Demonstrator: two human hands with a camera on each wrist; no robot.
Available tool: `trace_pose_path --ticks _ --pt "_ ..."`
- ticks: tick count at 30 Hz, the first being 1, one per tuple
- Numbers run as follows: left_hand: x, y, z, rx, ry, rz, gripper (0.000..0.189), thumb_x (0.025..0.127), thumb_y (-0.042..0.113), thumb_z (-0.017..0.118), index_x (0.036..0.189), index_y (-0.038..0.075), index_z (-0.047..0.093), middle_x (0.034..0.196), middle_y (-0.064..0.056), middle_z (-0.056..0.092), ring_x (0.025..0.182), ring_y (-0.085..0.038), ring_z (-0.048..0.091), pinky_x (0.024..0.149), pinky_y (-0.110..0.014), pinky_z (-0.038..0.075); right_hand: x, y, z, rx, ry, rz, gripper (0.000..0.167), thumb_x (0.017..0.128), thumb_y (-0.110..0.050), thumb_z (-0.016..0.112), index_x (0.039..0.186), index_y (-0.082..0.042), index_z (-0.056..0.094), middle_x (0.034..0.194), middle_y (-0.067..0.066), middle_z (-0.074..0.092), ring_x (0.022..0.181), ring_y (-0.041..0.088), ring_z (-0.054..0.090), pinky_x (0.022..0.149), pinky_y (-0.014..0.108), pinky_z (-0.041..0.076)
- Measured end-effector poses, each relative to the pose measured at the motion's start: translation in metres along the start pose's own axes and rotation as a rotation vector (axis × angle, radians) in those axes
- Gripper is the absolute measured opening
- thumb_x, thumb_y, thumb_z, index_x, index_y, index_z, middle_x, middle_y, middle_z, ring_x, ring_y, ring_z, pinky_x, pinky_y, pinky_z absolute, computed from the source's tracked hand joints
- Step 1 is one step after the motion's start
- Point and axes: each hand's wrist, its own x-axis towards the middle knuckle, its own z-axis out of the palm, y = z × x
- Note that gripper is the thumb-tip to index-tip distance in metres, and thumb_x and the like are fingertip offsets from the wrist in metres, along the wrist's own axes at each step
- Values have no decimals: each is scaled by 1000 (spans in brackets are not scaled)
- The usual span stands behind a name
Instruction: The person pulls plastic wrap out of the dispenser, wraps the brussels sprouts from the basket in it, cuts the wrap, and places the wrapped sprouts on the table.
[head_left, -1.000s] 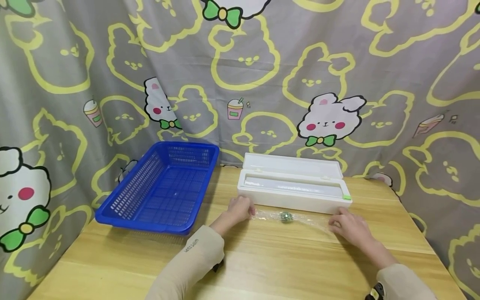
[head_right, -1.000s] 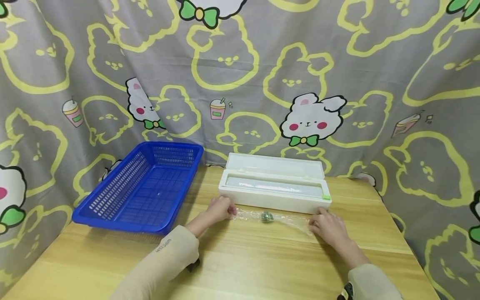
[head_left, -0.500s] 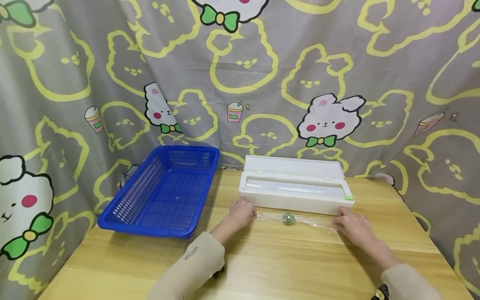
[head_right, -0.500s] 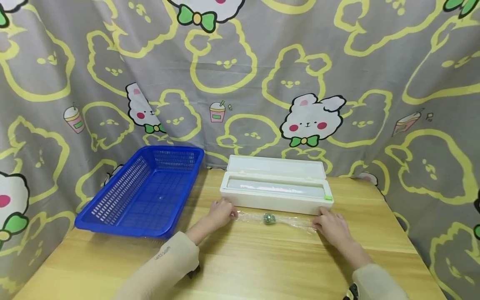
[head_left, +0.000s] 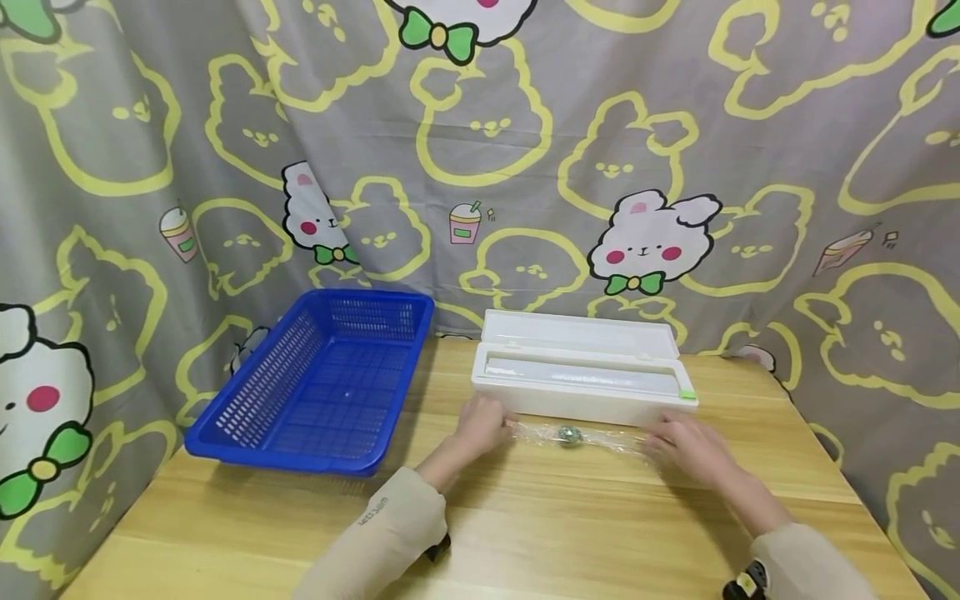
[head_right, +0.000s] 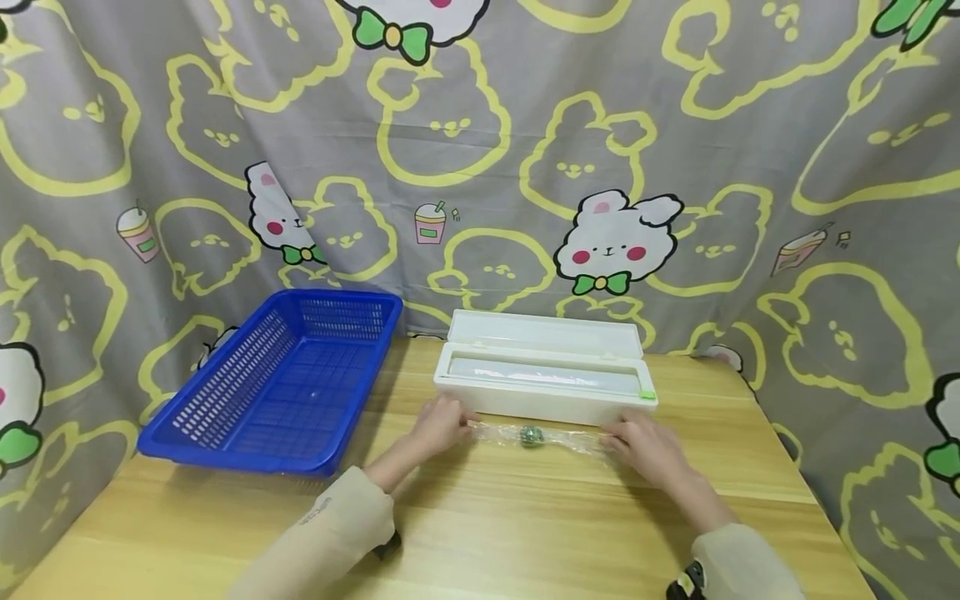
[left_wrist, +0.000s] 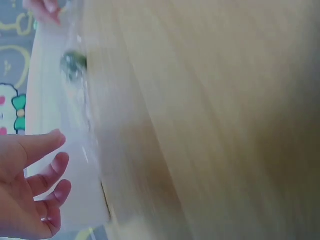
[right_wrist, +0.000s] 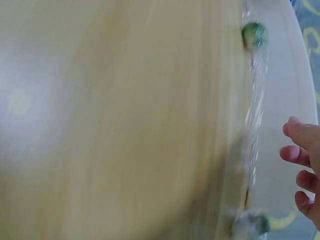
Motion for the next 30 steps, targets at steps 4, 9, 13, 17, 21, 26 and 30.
trace_pose_path --ticks 4,9,13,17,21,26,30 --pt "3 18 6 -159 -24 -40 15 77 19 70 92 17 73 80 5 71 56 -5 52 50 -18 36 18 -13 6 65 -2 -82 12 79 -12 68 89 -7 71 77 -2 59 70 18 56 61 34 45" --pt "7 38 16 -312 -24 -106 19 77 18 71 96 15 72 74 5 68 52 -2 47 46 -17 35 34 -26 23 200 -15 -115 18 80 -8 67 97 -2 70 89 7 67 83 26 60 76 42 47" --pt "11 49 21 -360 -5 -144 20 75 15 72 95 16 72 68 5 66 52 -3 49 46 -18 35 41 -37 33 228 1 -106 21 78 -7 68 99 -3 69 92 8 68 86 27 61 78 45 46" --pt "16 55 25 -333 22 -172 17 73 17 74 90 18 72 69 7 67 55 -3 53 49 -19 34 45 -46 41 219 19 -44 20 76 -10 70 96 -8 71 88 4 69 84 25 62 76 43 46" --pt "19 58 29 -288 50 -190 11 72 19 75 83 19 72 72 8 68 61 -4 57 49 -19 35 46 -51 45 231 21 30 14 74 -13 72 88 -14 72 83 -2 69 81 21 62 76 43 44" --pt "19 59 32 -237 75 -174 10 71 21 76 81 19 72 73 8 68 63 -6 58 50 -19 34 46 -54 47 313 -36 135 12 75 -15 70 86 -18 68 81 -6 68 82 20 63 84 48 36" --pt "20 60 34 -204 77 -139 14 69 25 78 80 20 72 73 8 69 62 -4 58 52 -18 34 45 -57 46 339 -70 159 24 72 -14 70 96 -17 67 76 -11 66 75 11 61 81 43 37"
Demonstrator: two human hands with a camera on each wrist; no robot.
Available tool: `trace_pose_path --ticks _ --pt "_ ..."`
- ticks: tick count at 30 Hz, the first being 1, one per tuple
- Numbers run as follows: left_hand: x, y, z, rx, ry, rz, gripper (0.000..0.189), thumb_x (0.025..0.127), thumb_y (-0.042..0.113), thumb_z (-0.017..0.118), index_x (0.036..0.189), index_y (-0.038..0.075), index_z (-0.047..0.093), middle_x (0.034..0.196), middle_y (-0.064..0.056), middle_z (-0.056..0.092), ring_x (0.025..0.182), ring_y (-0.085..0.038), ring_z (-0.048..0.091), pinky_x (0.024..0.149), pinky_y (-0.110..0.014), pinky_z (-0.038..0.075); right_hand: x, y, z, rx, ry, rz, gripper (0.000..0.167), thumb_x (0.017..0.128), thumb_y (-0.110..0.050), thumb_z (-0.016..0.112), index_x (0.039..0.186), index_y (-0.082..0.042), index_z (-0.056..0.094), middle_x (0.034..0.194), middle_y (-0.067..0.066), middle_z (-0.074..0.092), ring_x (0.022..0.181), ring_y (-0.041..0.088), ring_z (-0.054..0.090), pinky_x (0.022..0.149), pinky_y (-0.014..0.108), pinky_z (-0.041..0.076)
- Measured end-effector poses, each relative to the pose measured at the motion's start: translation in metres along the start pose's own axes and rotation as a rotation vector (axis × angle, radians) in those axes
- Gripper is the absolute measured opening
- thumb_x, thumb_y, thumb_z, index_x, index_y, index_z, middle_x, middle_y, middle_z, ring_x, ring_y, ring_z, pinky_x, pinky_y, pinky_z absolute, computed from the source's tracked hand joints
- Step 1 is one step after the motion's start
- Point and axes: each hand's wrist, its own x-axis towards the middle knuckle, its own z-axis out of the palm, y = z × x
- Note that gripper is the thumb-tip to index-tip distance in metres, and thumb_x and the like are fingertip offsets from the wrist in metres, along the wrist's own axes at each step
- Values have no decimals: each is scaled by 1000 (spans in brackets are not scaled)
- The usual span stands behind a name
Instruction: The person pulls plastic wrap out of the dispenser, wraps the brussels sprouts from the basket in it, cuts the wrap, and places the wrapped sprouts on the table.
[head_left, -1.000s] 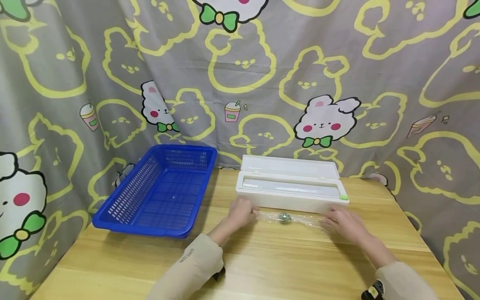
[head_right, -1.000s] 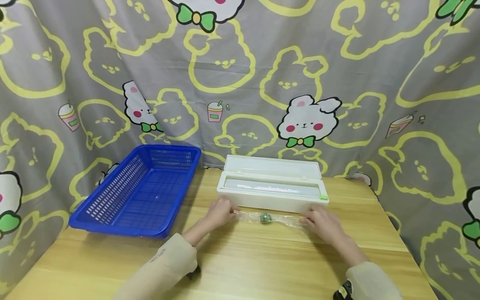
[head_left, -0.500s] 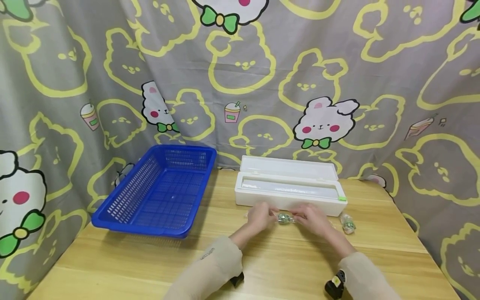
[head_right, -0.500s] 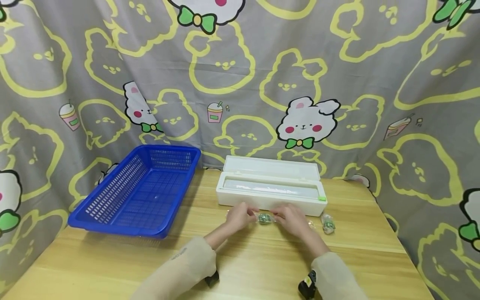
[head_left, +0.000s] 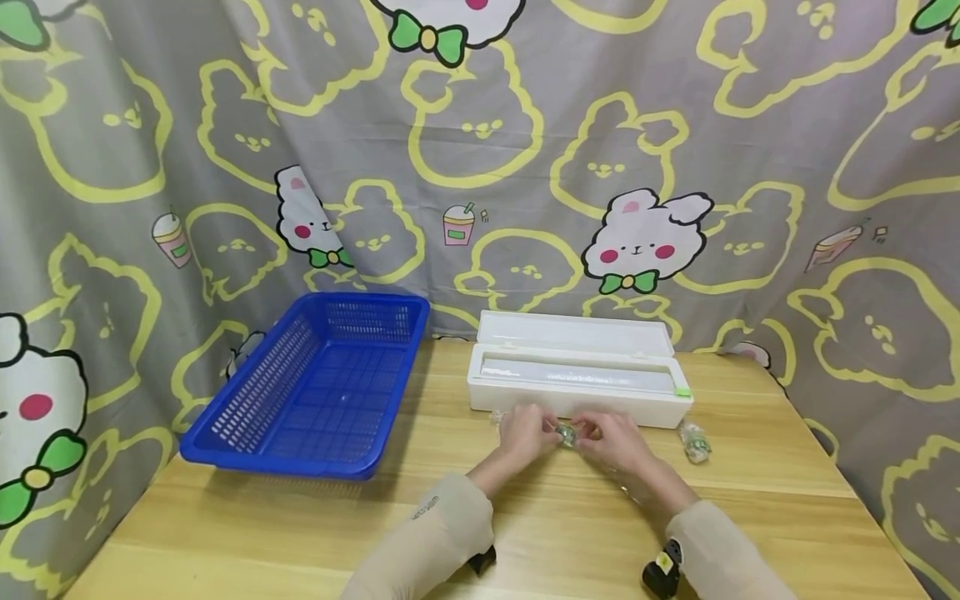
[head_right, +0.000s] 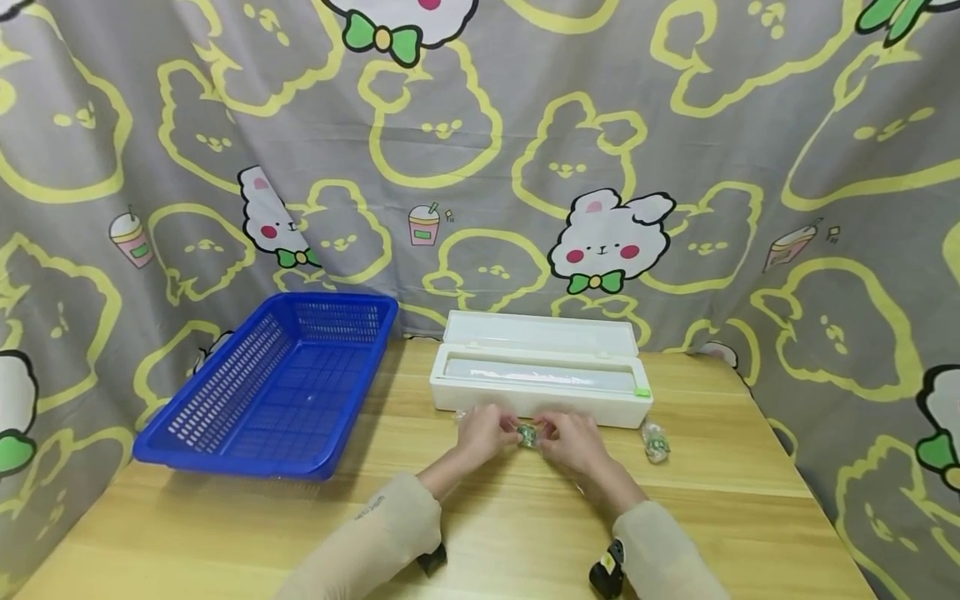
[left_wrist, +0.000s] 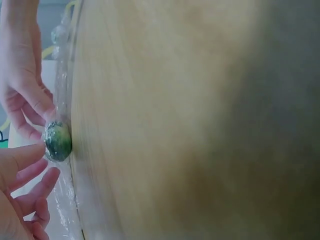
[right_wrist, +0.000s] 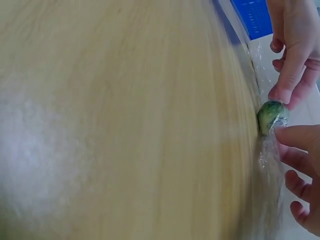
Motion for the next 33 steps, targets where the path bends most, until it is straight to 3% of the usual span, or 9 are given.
trace_pose_path --ticks 4,9,20,25,30,33 --pt "0 2 0 19 -7 41 17 66 26 80 81 21 72 74 8 69 65 -5 60 56 -19 36 -1 -4 -3 -5 -43 -26 36 72 -13 71 107 -15 66 72 -15 63 67 5 57 72 36 40" --pt "0 4 1 31 -21 58 20 65 26 81 82 21 71 74 10 69 68 -5 61 59 -21 37 -2 -7 -3 -15 -66 -45 36 72 -14 71 108 -16 66 71 -16 61 69 4 54 73 39 36" --pt "-3 9 -2 28 -71 80 16 66 22 81 78 22 70 74 10 69 72 -8 61 64 -24 37 -10 -17 1 10 -32 66 19 71 -17 72 89 -18 67 65 -17 54 64 4 48 73 34 33" --pt "-7 9 -4 56 -95 136 18 64 22 81 77 22 70 73 11 69 73 -5 60 73 -28 38 -16 -21 1 64 -59 85 17 72 -10 69 88 -15 66 66 -12 55 61 5 48 61 25 39" --pt "-12 7 -6 122 -113 216 19 61 24 81 76 23 69 72 12 68 73 -7 59 71 -28 37 -24 -28 1 124 -90 48 18 72 -3 67 90 -7 64 66 -7 56 59 6 49 54 21 41" --pt "-14 5 -9 109 -171 259 18 63 21 81 77 21 69 72 11 68 73 -6 59 72 -26 38 -30 -33 2 127 -83 25 18 71 -4 68 89 -4 63 65 -6 57 55 4 48 50 19 41"
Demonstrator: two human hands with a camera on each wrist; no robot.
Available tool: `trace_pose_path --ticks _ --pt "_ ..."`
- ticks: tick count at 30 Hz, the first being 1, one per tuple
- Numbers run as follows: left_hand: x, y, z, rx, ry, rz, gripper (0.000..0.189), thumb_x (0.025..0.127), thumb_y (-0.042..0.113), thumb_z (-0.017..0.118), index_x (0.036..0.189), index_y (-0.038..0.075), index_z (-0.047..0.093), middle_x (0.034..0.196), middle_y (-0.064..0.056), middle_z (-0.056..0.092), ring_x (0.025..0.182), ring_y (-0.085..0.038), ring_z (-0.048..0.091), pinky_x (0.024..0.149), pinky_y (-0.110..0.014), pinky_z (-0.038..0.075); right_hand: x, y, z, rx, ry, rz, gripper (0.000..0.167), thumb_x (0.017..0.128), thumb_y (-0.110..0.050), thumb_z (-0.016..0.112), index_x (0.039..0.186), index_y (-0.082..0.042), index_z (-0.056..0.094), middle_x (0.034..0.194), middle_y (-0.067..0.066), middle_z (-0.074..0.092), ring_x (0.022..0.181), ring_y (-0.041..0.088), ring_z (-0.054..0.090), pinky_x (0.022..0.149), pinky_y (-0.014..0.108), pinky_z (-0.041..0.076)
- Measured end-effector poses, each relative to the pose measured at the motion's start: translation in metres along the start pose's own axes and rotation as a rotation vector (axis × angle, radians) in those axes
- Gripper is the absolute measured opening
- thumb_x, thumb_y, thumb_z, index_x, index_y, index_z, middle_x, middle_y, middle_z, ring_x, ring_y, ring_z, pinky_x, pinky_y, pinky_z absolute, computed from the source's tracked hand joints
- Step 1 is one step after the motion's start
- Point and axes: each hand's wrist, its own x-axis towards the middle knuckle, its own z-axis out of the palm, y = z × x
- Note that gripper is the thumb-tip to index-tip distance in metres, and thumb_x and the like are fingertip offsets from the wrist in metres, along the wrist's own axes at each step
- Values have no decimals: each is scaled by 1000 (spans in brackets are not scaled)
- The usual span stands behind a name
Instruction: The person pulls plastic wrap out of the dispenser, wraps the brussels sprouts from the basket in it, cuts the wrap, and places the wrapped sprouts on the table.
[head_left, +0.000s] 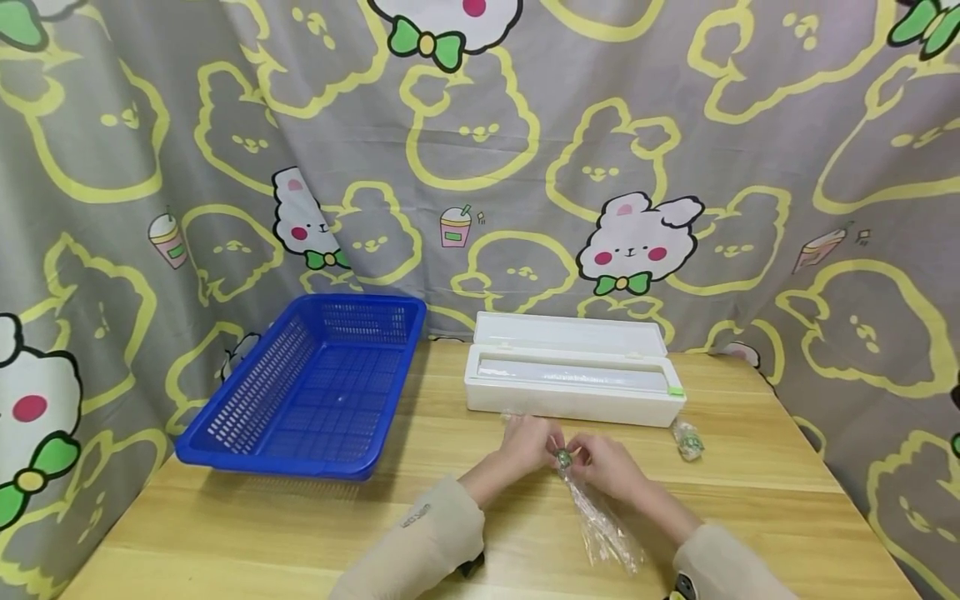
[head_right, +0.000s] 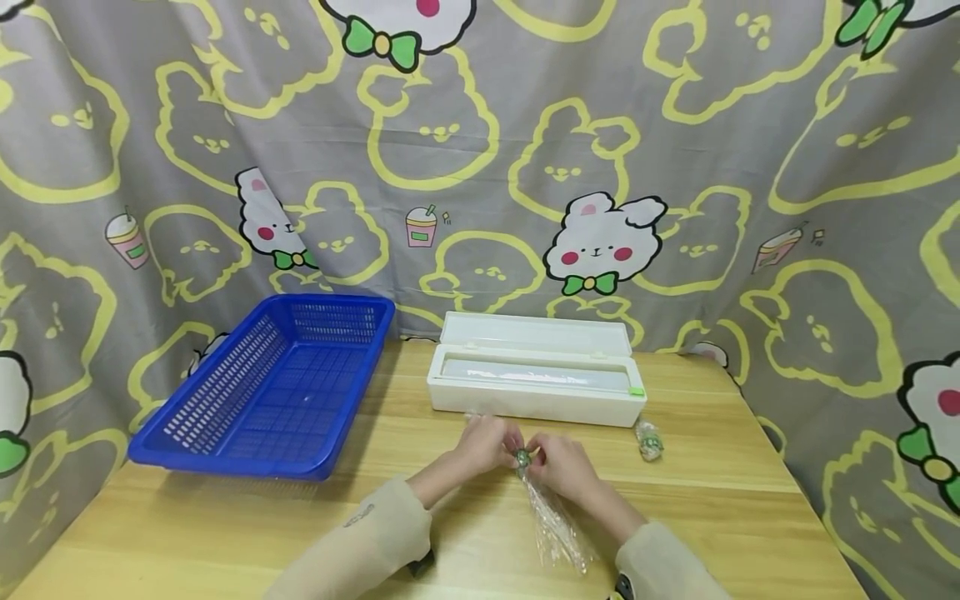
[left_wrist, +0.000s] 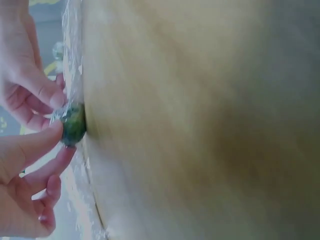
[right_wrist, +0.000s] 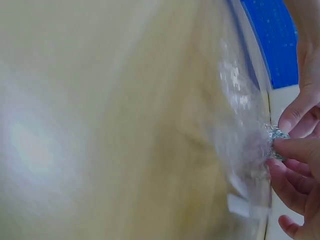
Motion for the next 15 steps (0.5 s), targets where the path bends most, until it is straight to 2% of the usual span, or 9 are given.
trace_pose_path --ticks 5,8,12,15 --pt "-8 -7 -3 -14 -113 123 17 65 19 79 80 21 70 74 13 68 74 -1 59 84 -29 39 -12 -10 7 -67 28 -55 17 71 -8 72 84 -4 63 61 -7 57 49 -1 44 47 18 40" --pt "-13 -12 -5 -12 -159 192 19 66 20 79 82 23 70 75 15 67 74 2 57 86 -28 37 -18 -18 12 -178 49 -79 18 70 -16 74 81 -7 63 58 -10 57 49 -4 45 60 28 45" --pt "-20 -16 -9 -8 -185 269 20 68 20 78 85 22 70 79 15 67 76 3 57 81 -21 39 -26 -28 18 -297 72 -109 21 70 -22 75 80 -9 63 56 -12 58 49 -3 47 72 46 43" --pt "-24 -19 -11 6 -176 310 20 69 22 77 87 23 69 83 16 67 81 3 57 81 -19 39 -30 -33 21 -362 105 -125 22 70 -24 75 78 -8 62 54 -10 57 47 -1 47 72 47 44"
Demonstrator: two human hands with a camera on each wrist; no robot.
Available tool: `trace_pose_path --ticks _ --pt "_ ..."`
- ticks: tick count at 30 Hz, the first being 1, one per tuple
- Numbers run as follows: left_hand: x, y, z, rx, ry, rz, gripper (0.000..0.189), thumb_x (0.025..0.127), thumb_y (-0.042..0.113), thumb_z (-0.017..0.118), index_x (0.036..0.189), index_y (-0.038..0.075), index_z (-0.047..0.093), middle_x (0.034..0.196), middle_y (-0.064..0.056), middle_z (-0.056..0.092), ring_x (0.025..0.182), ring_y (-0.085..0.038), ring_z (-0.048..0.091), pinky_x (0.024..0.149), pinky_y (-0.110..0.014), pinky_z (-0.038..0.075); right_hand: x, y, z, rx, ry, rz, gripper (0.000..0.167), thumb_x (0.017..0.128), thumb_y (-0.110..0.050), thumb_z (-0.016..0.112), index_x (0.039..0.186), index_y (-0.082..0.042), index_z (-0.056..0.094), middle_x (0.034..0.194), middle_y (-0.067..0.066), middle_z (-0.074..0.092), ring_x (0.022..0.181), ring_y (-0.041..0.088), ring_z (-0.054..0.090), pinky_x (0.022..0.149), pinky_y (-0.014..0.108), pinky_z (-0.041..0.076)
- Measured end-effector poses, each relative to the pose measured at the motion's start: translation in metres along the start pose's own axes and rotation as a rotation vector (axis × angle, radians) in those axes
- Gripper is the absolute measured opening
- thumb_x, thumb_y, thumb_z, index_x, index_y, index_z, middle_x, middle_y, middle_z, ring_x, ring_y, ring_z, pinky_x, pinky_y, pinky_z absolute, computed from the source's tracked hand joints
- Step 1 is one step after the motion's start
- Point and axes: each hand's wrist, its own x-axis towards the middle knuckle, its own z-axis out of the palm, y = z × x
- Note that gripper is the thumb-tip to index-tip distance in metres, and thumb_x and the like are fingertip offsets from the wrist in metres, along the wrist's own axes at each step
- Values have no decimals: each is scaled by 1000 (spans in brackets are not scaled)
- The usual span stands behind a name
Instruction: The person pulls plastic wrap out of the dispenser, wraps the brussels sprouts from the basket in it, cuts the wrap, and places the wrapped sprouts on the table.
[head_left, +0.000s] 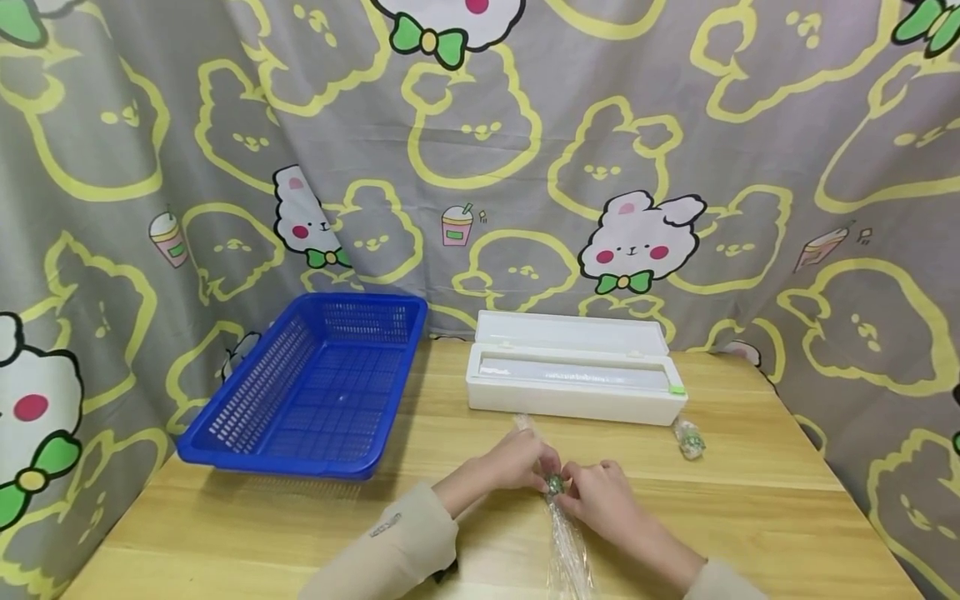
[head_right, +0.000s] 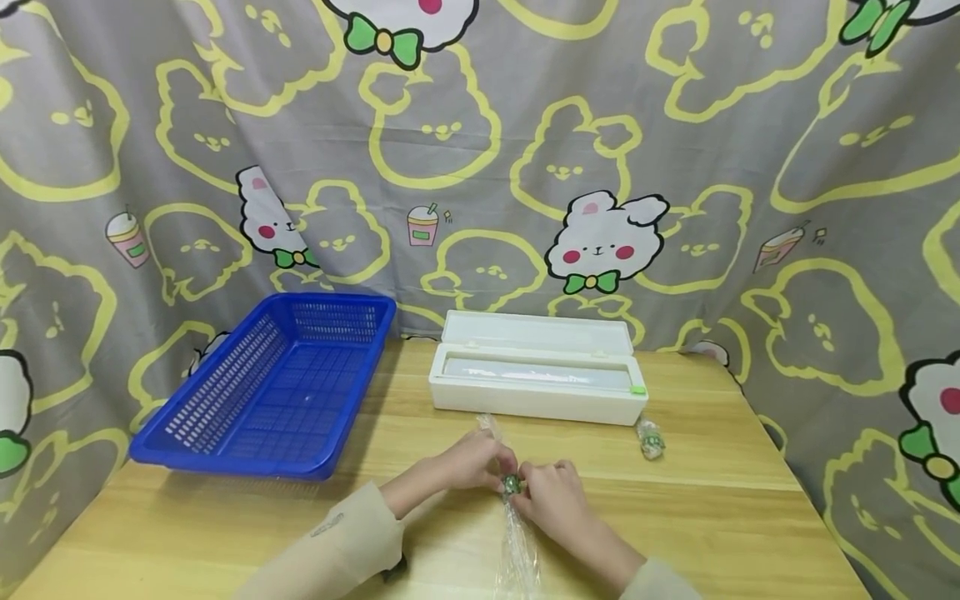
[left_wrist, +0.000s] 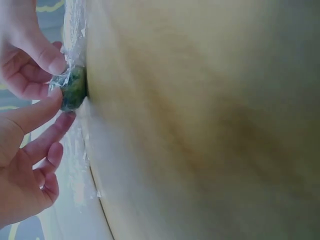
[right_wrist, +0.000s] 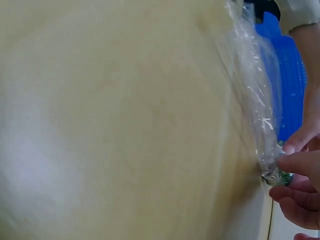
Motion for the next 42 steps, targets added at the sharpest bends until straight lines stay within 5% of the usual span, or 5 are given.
trace_pose_path --ticks 13,18,25,31,42 --pt "-7 2 2 -22 56 -6 24 72 25 75 95 24 69 103 10 66 94 -3 56 82 -21 38 -5 5 7 43 98 7 22 69 -22 77 80 -8 64 53 -12 56 45 -5 44 62 30 47" --pt "-5 4 0 -72 49 -61 20 72 22 75 91 23 70 94 12 68 85 -2 57 78 -20 38 -6 13 8 186 69 -13 24 73 -21 74 88 -4 65 56 -13 56 47 -7 42 49 16 39" --pt "-9 4 1 -68 42 -86 21 73 22 74 93 24 70 95 14 68 88 -2 58 81 -22 38 -15 22 3 232 -7 -59 33 76 -15 71 104 -1 64 64 -16 54 55 -7 43 57 20 41" --pt "-13 4 3 -60 51 -99 22 74 24 73 95 25 70 100 13 67 93 -4 58 81 -22 38 -34 19 8 68 71 -189 49 68 -23 76 108 -6 55 68 -21 41 60 -8 34 66 33 43" --pt "-13 7 3 -91 31 -166 19 72 23 75 90 27 70 94 17 67 81 -1 51 71 -22 31 -33 7 17 69 114 -409 42 69 -21 75 107 -13 59 79 -10 54 59 -4 45 50 12 38"
